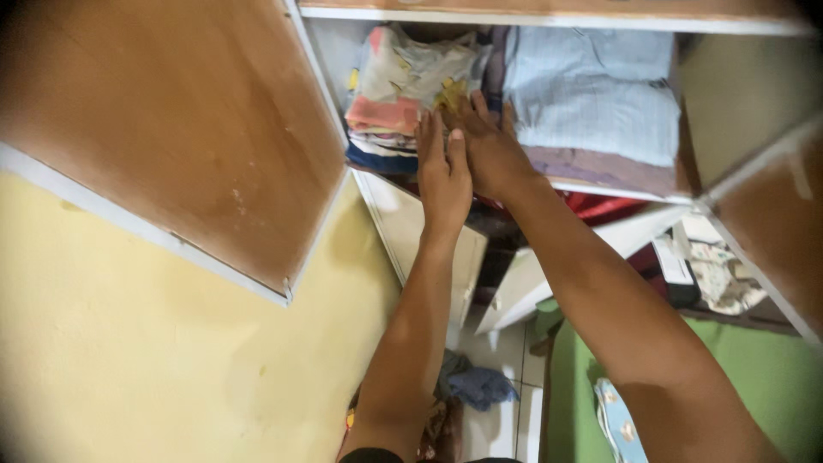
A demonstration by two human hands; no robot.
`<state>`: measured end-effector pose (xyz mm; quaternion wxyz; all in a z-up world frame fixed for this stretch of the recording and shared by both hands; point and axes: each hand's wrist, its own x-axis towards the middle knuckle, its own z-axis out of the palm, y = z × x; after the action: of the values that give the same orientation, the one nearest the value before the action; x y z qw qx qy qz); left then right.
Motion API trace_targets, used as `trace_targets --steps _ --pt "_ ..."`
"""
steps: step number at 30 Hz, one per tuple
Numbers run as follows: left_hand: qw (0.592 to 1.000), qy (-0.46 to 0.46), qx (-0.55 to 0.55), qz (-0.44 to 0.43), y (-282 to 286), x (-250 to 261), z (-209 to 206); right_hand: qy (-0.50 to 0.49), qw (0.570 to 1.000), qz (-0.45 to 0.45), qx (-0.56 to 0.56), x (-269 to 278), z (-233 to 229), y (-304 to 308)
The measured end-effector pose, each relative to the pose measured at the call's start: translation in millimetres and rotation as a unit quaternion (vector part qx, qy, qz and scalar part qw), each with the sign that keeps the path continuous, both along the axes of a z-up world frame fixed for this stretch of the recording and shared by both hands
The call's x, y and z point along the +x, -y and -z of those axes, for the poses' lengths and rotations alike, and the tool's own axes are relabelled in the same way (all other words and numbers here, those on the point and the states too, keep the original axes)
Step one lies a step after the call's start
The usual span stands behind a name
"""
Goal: The person folds several shirts and tops on a green-covered table and places them into a white wardrobe. The person handles a blue t-shirt, a pink zip-up top, a purple striped shirt, a light pink shirt, a striped shirt, and several patterned tops, stacking them neatly on the wardrobe shelf.
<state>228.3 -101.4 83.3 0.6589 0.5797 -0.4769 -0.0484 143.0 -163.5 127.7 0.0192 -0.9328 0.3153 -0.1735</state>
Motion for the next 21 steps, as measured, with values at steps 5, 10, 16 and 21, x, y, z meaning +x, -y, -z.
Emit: trace_targets --steps 5,10,16,21 --pt "0.999 0.012 0.005 0.031 -23 -43 -8 0.007 1.0 0.015 -0.01 -49 -8 -29" --pt "0.997 0.007 0.019 0.073 -48 -92 -13 0.018 0.998 0.059 0.011 -105 -12 -58" --pt "0.992 0.037 0.038 0.116 -68 -152 1 0.011 0.995 0.098 0.002 -178 -2 -94" --pt "0.985 0.061 0.024 0.16 -78 -200 21 0.037 0.991 0.126 0.014 -236 14 -123"
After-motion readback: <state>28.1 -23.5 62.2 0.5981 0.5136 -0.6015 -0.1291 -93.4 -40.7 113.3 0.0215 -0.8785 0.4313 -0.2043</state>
